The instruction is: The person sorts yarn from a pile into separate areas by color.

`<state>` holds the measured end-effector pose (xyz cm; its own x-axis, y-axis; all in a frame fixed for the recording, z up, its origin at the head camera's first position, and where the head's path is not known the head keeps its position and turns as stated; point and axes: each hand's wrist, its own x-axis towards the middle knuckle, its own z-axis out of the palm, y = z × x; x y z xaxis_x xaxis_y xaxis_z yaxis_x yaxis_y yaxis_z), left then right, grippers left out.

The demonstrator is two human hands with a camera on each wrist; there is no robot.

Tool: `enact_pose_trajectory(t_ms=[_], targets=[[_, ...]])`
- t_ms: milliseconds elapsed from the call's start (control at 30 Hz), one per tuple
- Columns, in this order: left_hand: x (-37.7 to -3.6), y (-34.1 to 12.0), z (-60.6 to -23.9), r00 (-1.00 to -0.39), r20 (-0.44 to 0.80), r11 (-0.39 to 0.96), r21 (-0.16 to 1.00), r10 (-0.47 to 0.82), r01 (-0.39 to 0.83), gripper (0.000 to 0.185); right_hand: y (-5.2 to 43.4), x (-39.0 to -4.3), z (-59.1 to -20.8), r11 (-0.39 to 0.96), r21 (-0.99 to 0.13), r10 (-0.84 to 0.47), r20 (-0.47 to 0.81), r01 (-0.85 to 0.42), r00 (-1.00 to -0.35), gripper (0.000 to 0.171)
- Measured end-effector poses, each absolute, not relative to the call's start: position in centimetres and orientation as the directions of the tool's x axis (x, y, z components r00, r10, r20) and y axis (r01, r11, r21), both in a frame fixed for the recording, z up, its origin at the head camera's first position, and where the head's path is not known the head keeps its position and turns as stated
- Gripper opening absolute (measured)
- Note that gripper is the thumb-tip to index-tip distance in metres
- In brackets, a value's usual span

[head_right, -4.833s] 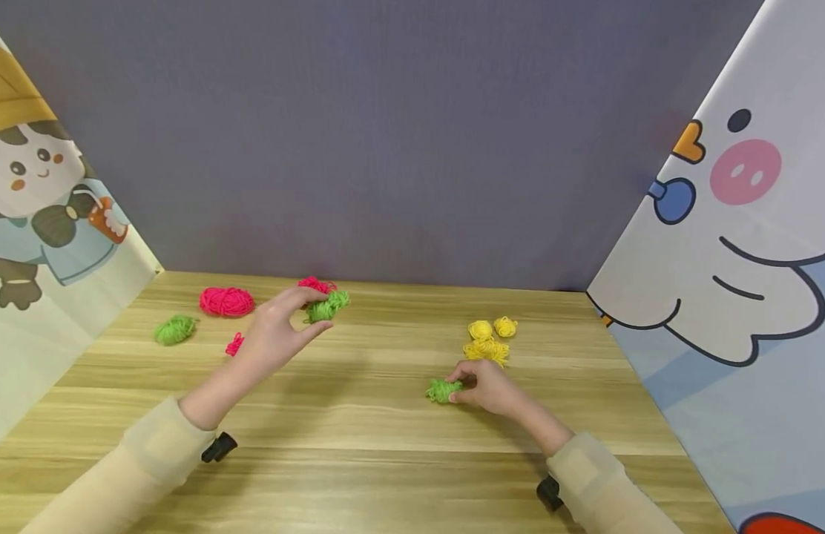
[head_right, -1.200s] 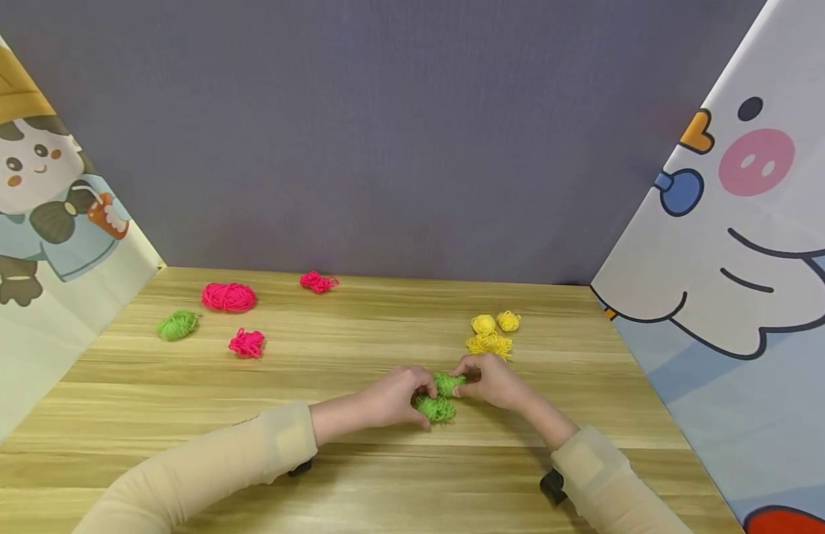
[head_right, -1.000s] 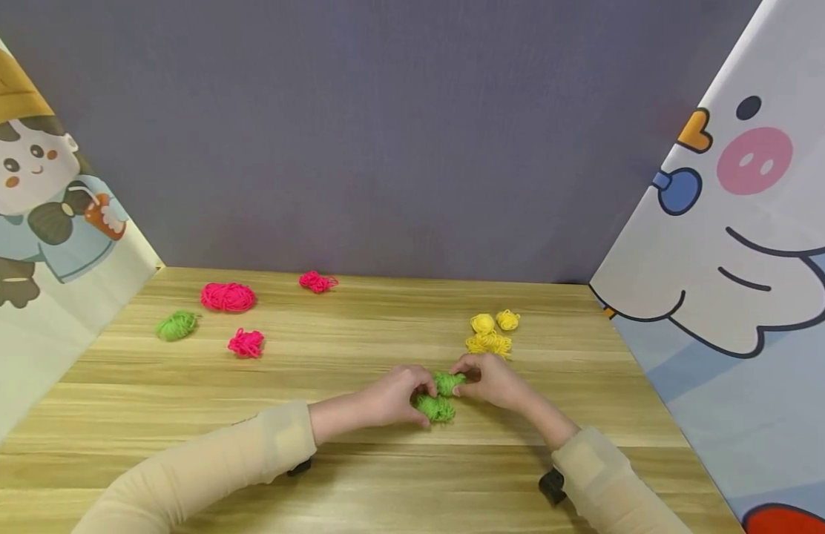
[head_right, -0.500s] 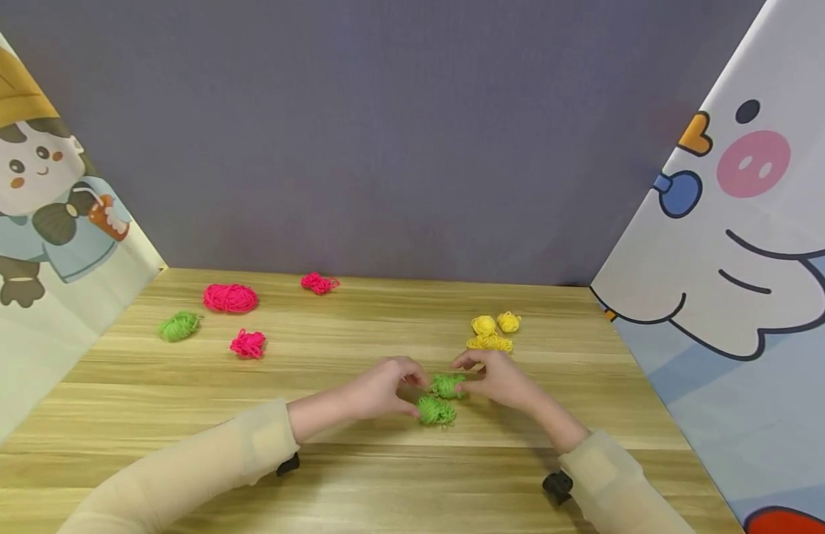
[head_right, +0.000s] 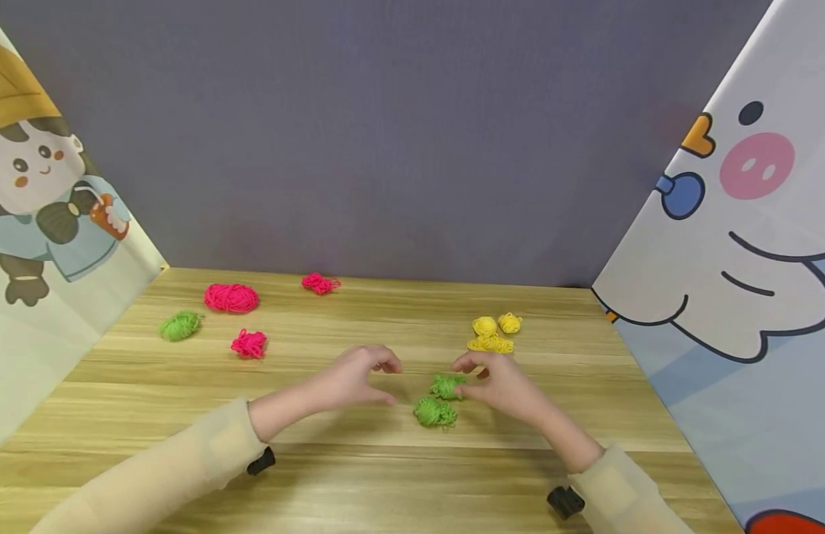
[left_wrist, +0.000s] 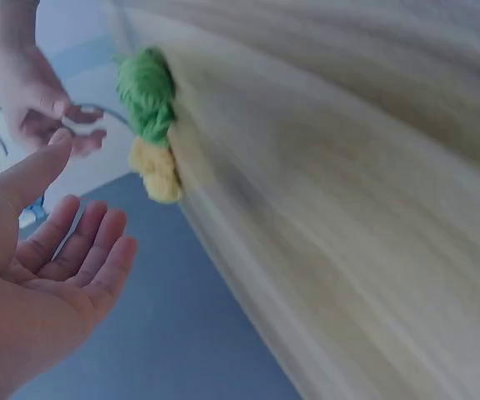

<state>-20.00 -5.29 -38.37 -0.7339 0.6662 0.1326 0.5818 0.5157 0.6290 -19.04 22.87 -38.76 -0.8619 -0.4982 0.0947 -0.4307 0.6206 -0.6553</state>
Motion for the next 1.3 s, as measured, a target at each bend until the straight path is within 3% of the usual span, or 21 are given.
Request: enact_pose_trajectory(t_ms=[467,867,1100,1300], targets=[[-21.0,-10.7,-36.8,-0.808,0.149,0.619,0.569,0.570,0.541,0.046,21.2,-17.2,-38.8,0.602,-0.672,-0.450,0.160,-0.431,-0.878,0.034],[-21.5,-16.1,-36.9,-0.860,0.213,0.633,0.599,0.463,0.490,0.052,20.0,-16.4,-40.4,0.524,-0.686,-0.442,0.287,-0.504,-0.850,0.032],[-22.1,-19.1,-37.7,-0.884,0.304,0.667,0.580,0.356,0.468,0.050,19.6,-16.2,-41.0,0.549,-0.630,-0.463,0.317,-0.549,-0.828,0.036],[-22.4,-21.4,-38.0,-0.912,0.306,0.695,0.593,0.272,0.406,0.048,19.4,-16.0,-41.5,0.618,-0.557,-0.475,0.297,-0.555,-0.828,0.039]])
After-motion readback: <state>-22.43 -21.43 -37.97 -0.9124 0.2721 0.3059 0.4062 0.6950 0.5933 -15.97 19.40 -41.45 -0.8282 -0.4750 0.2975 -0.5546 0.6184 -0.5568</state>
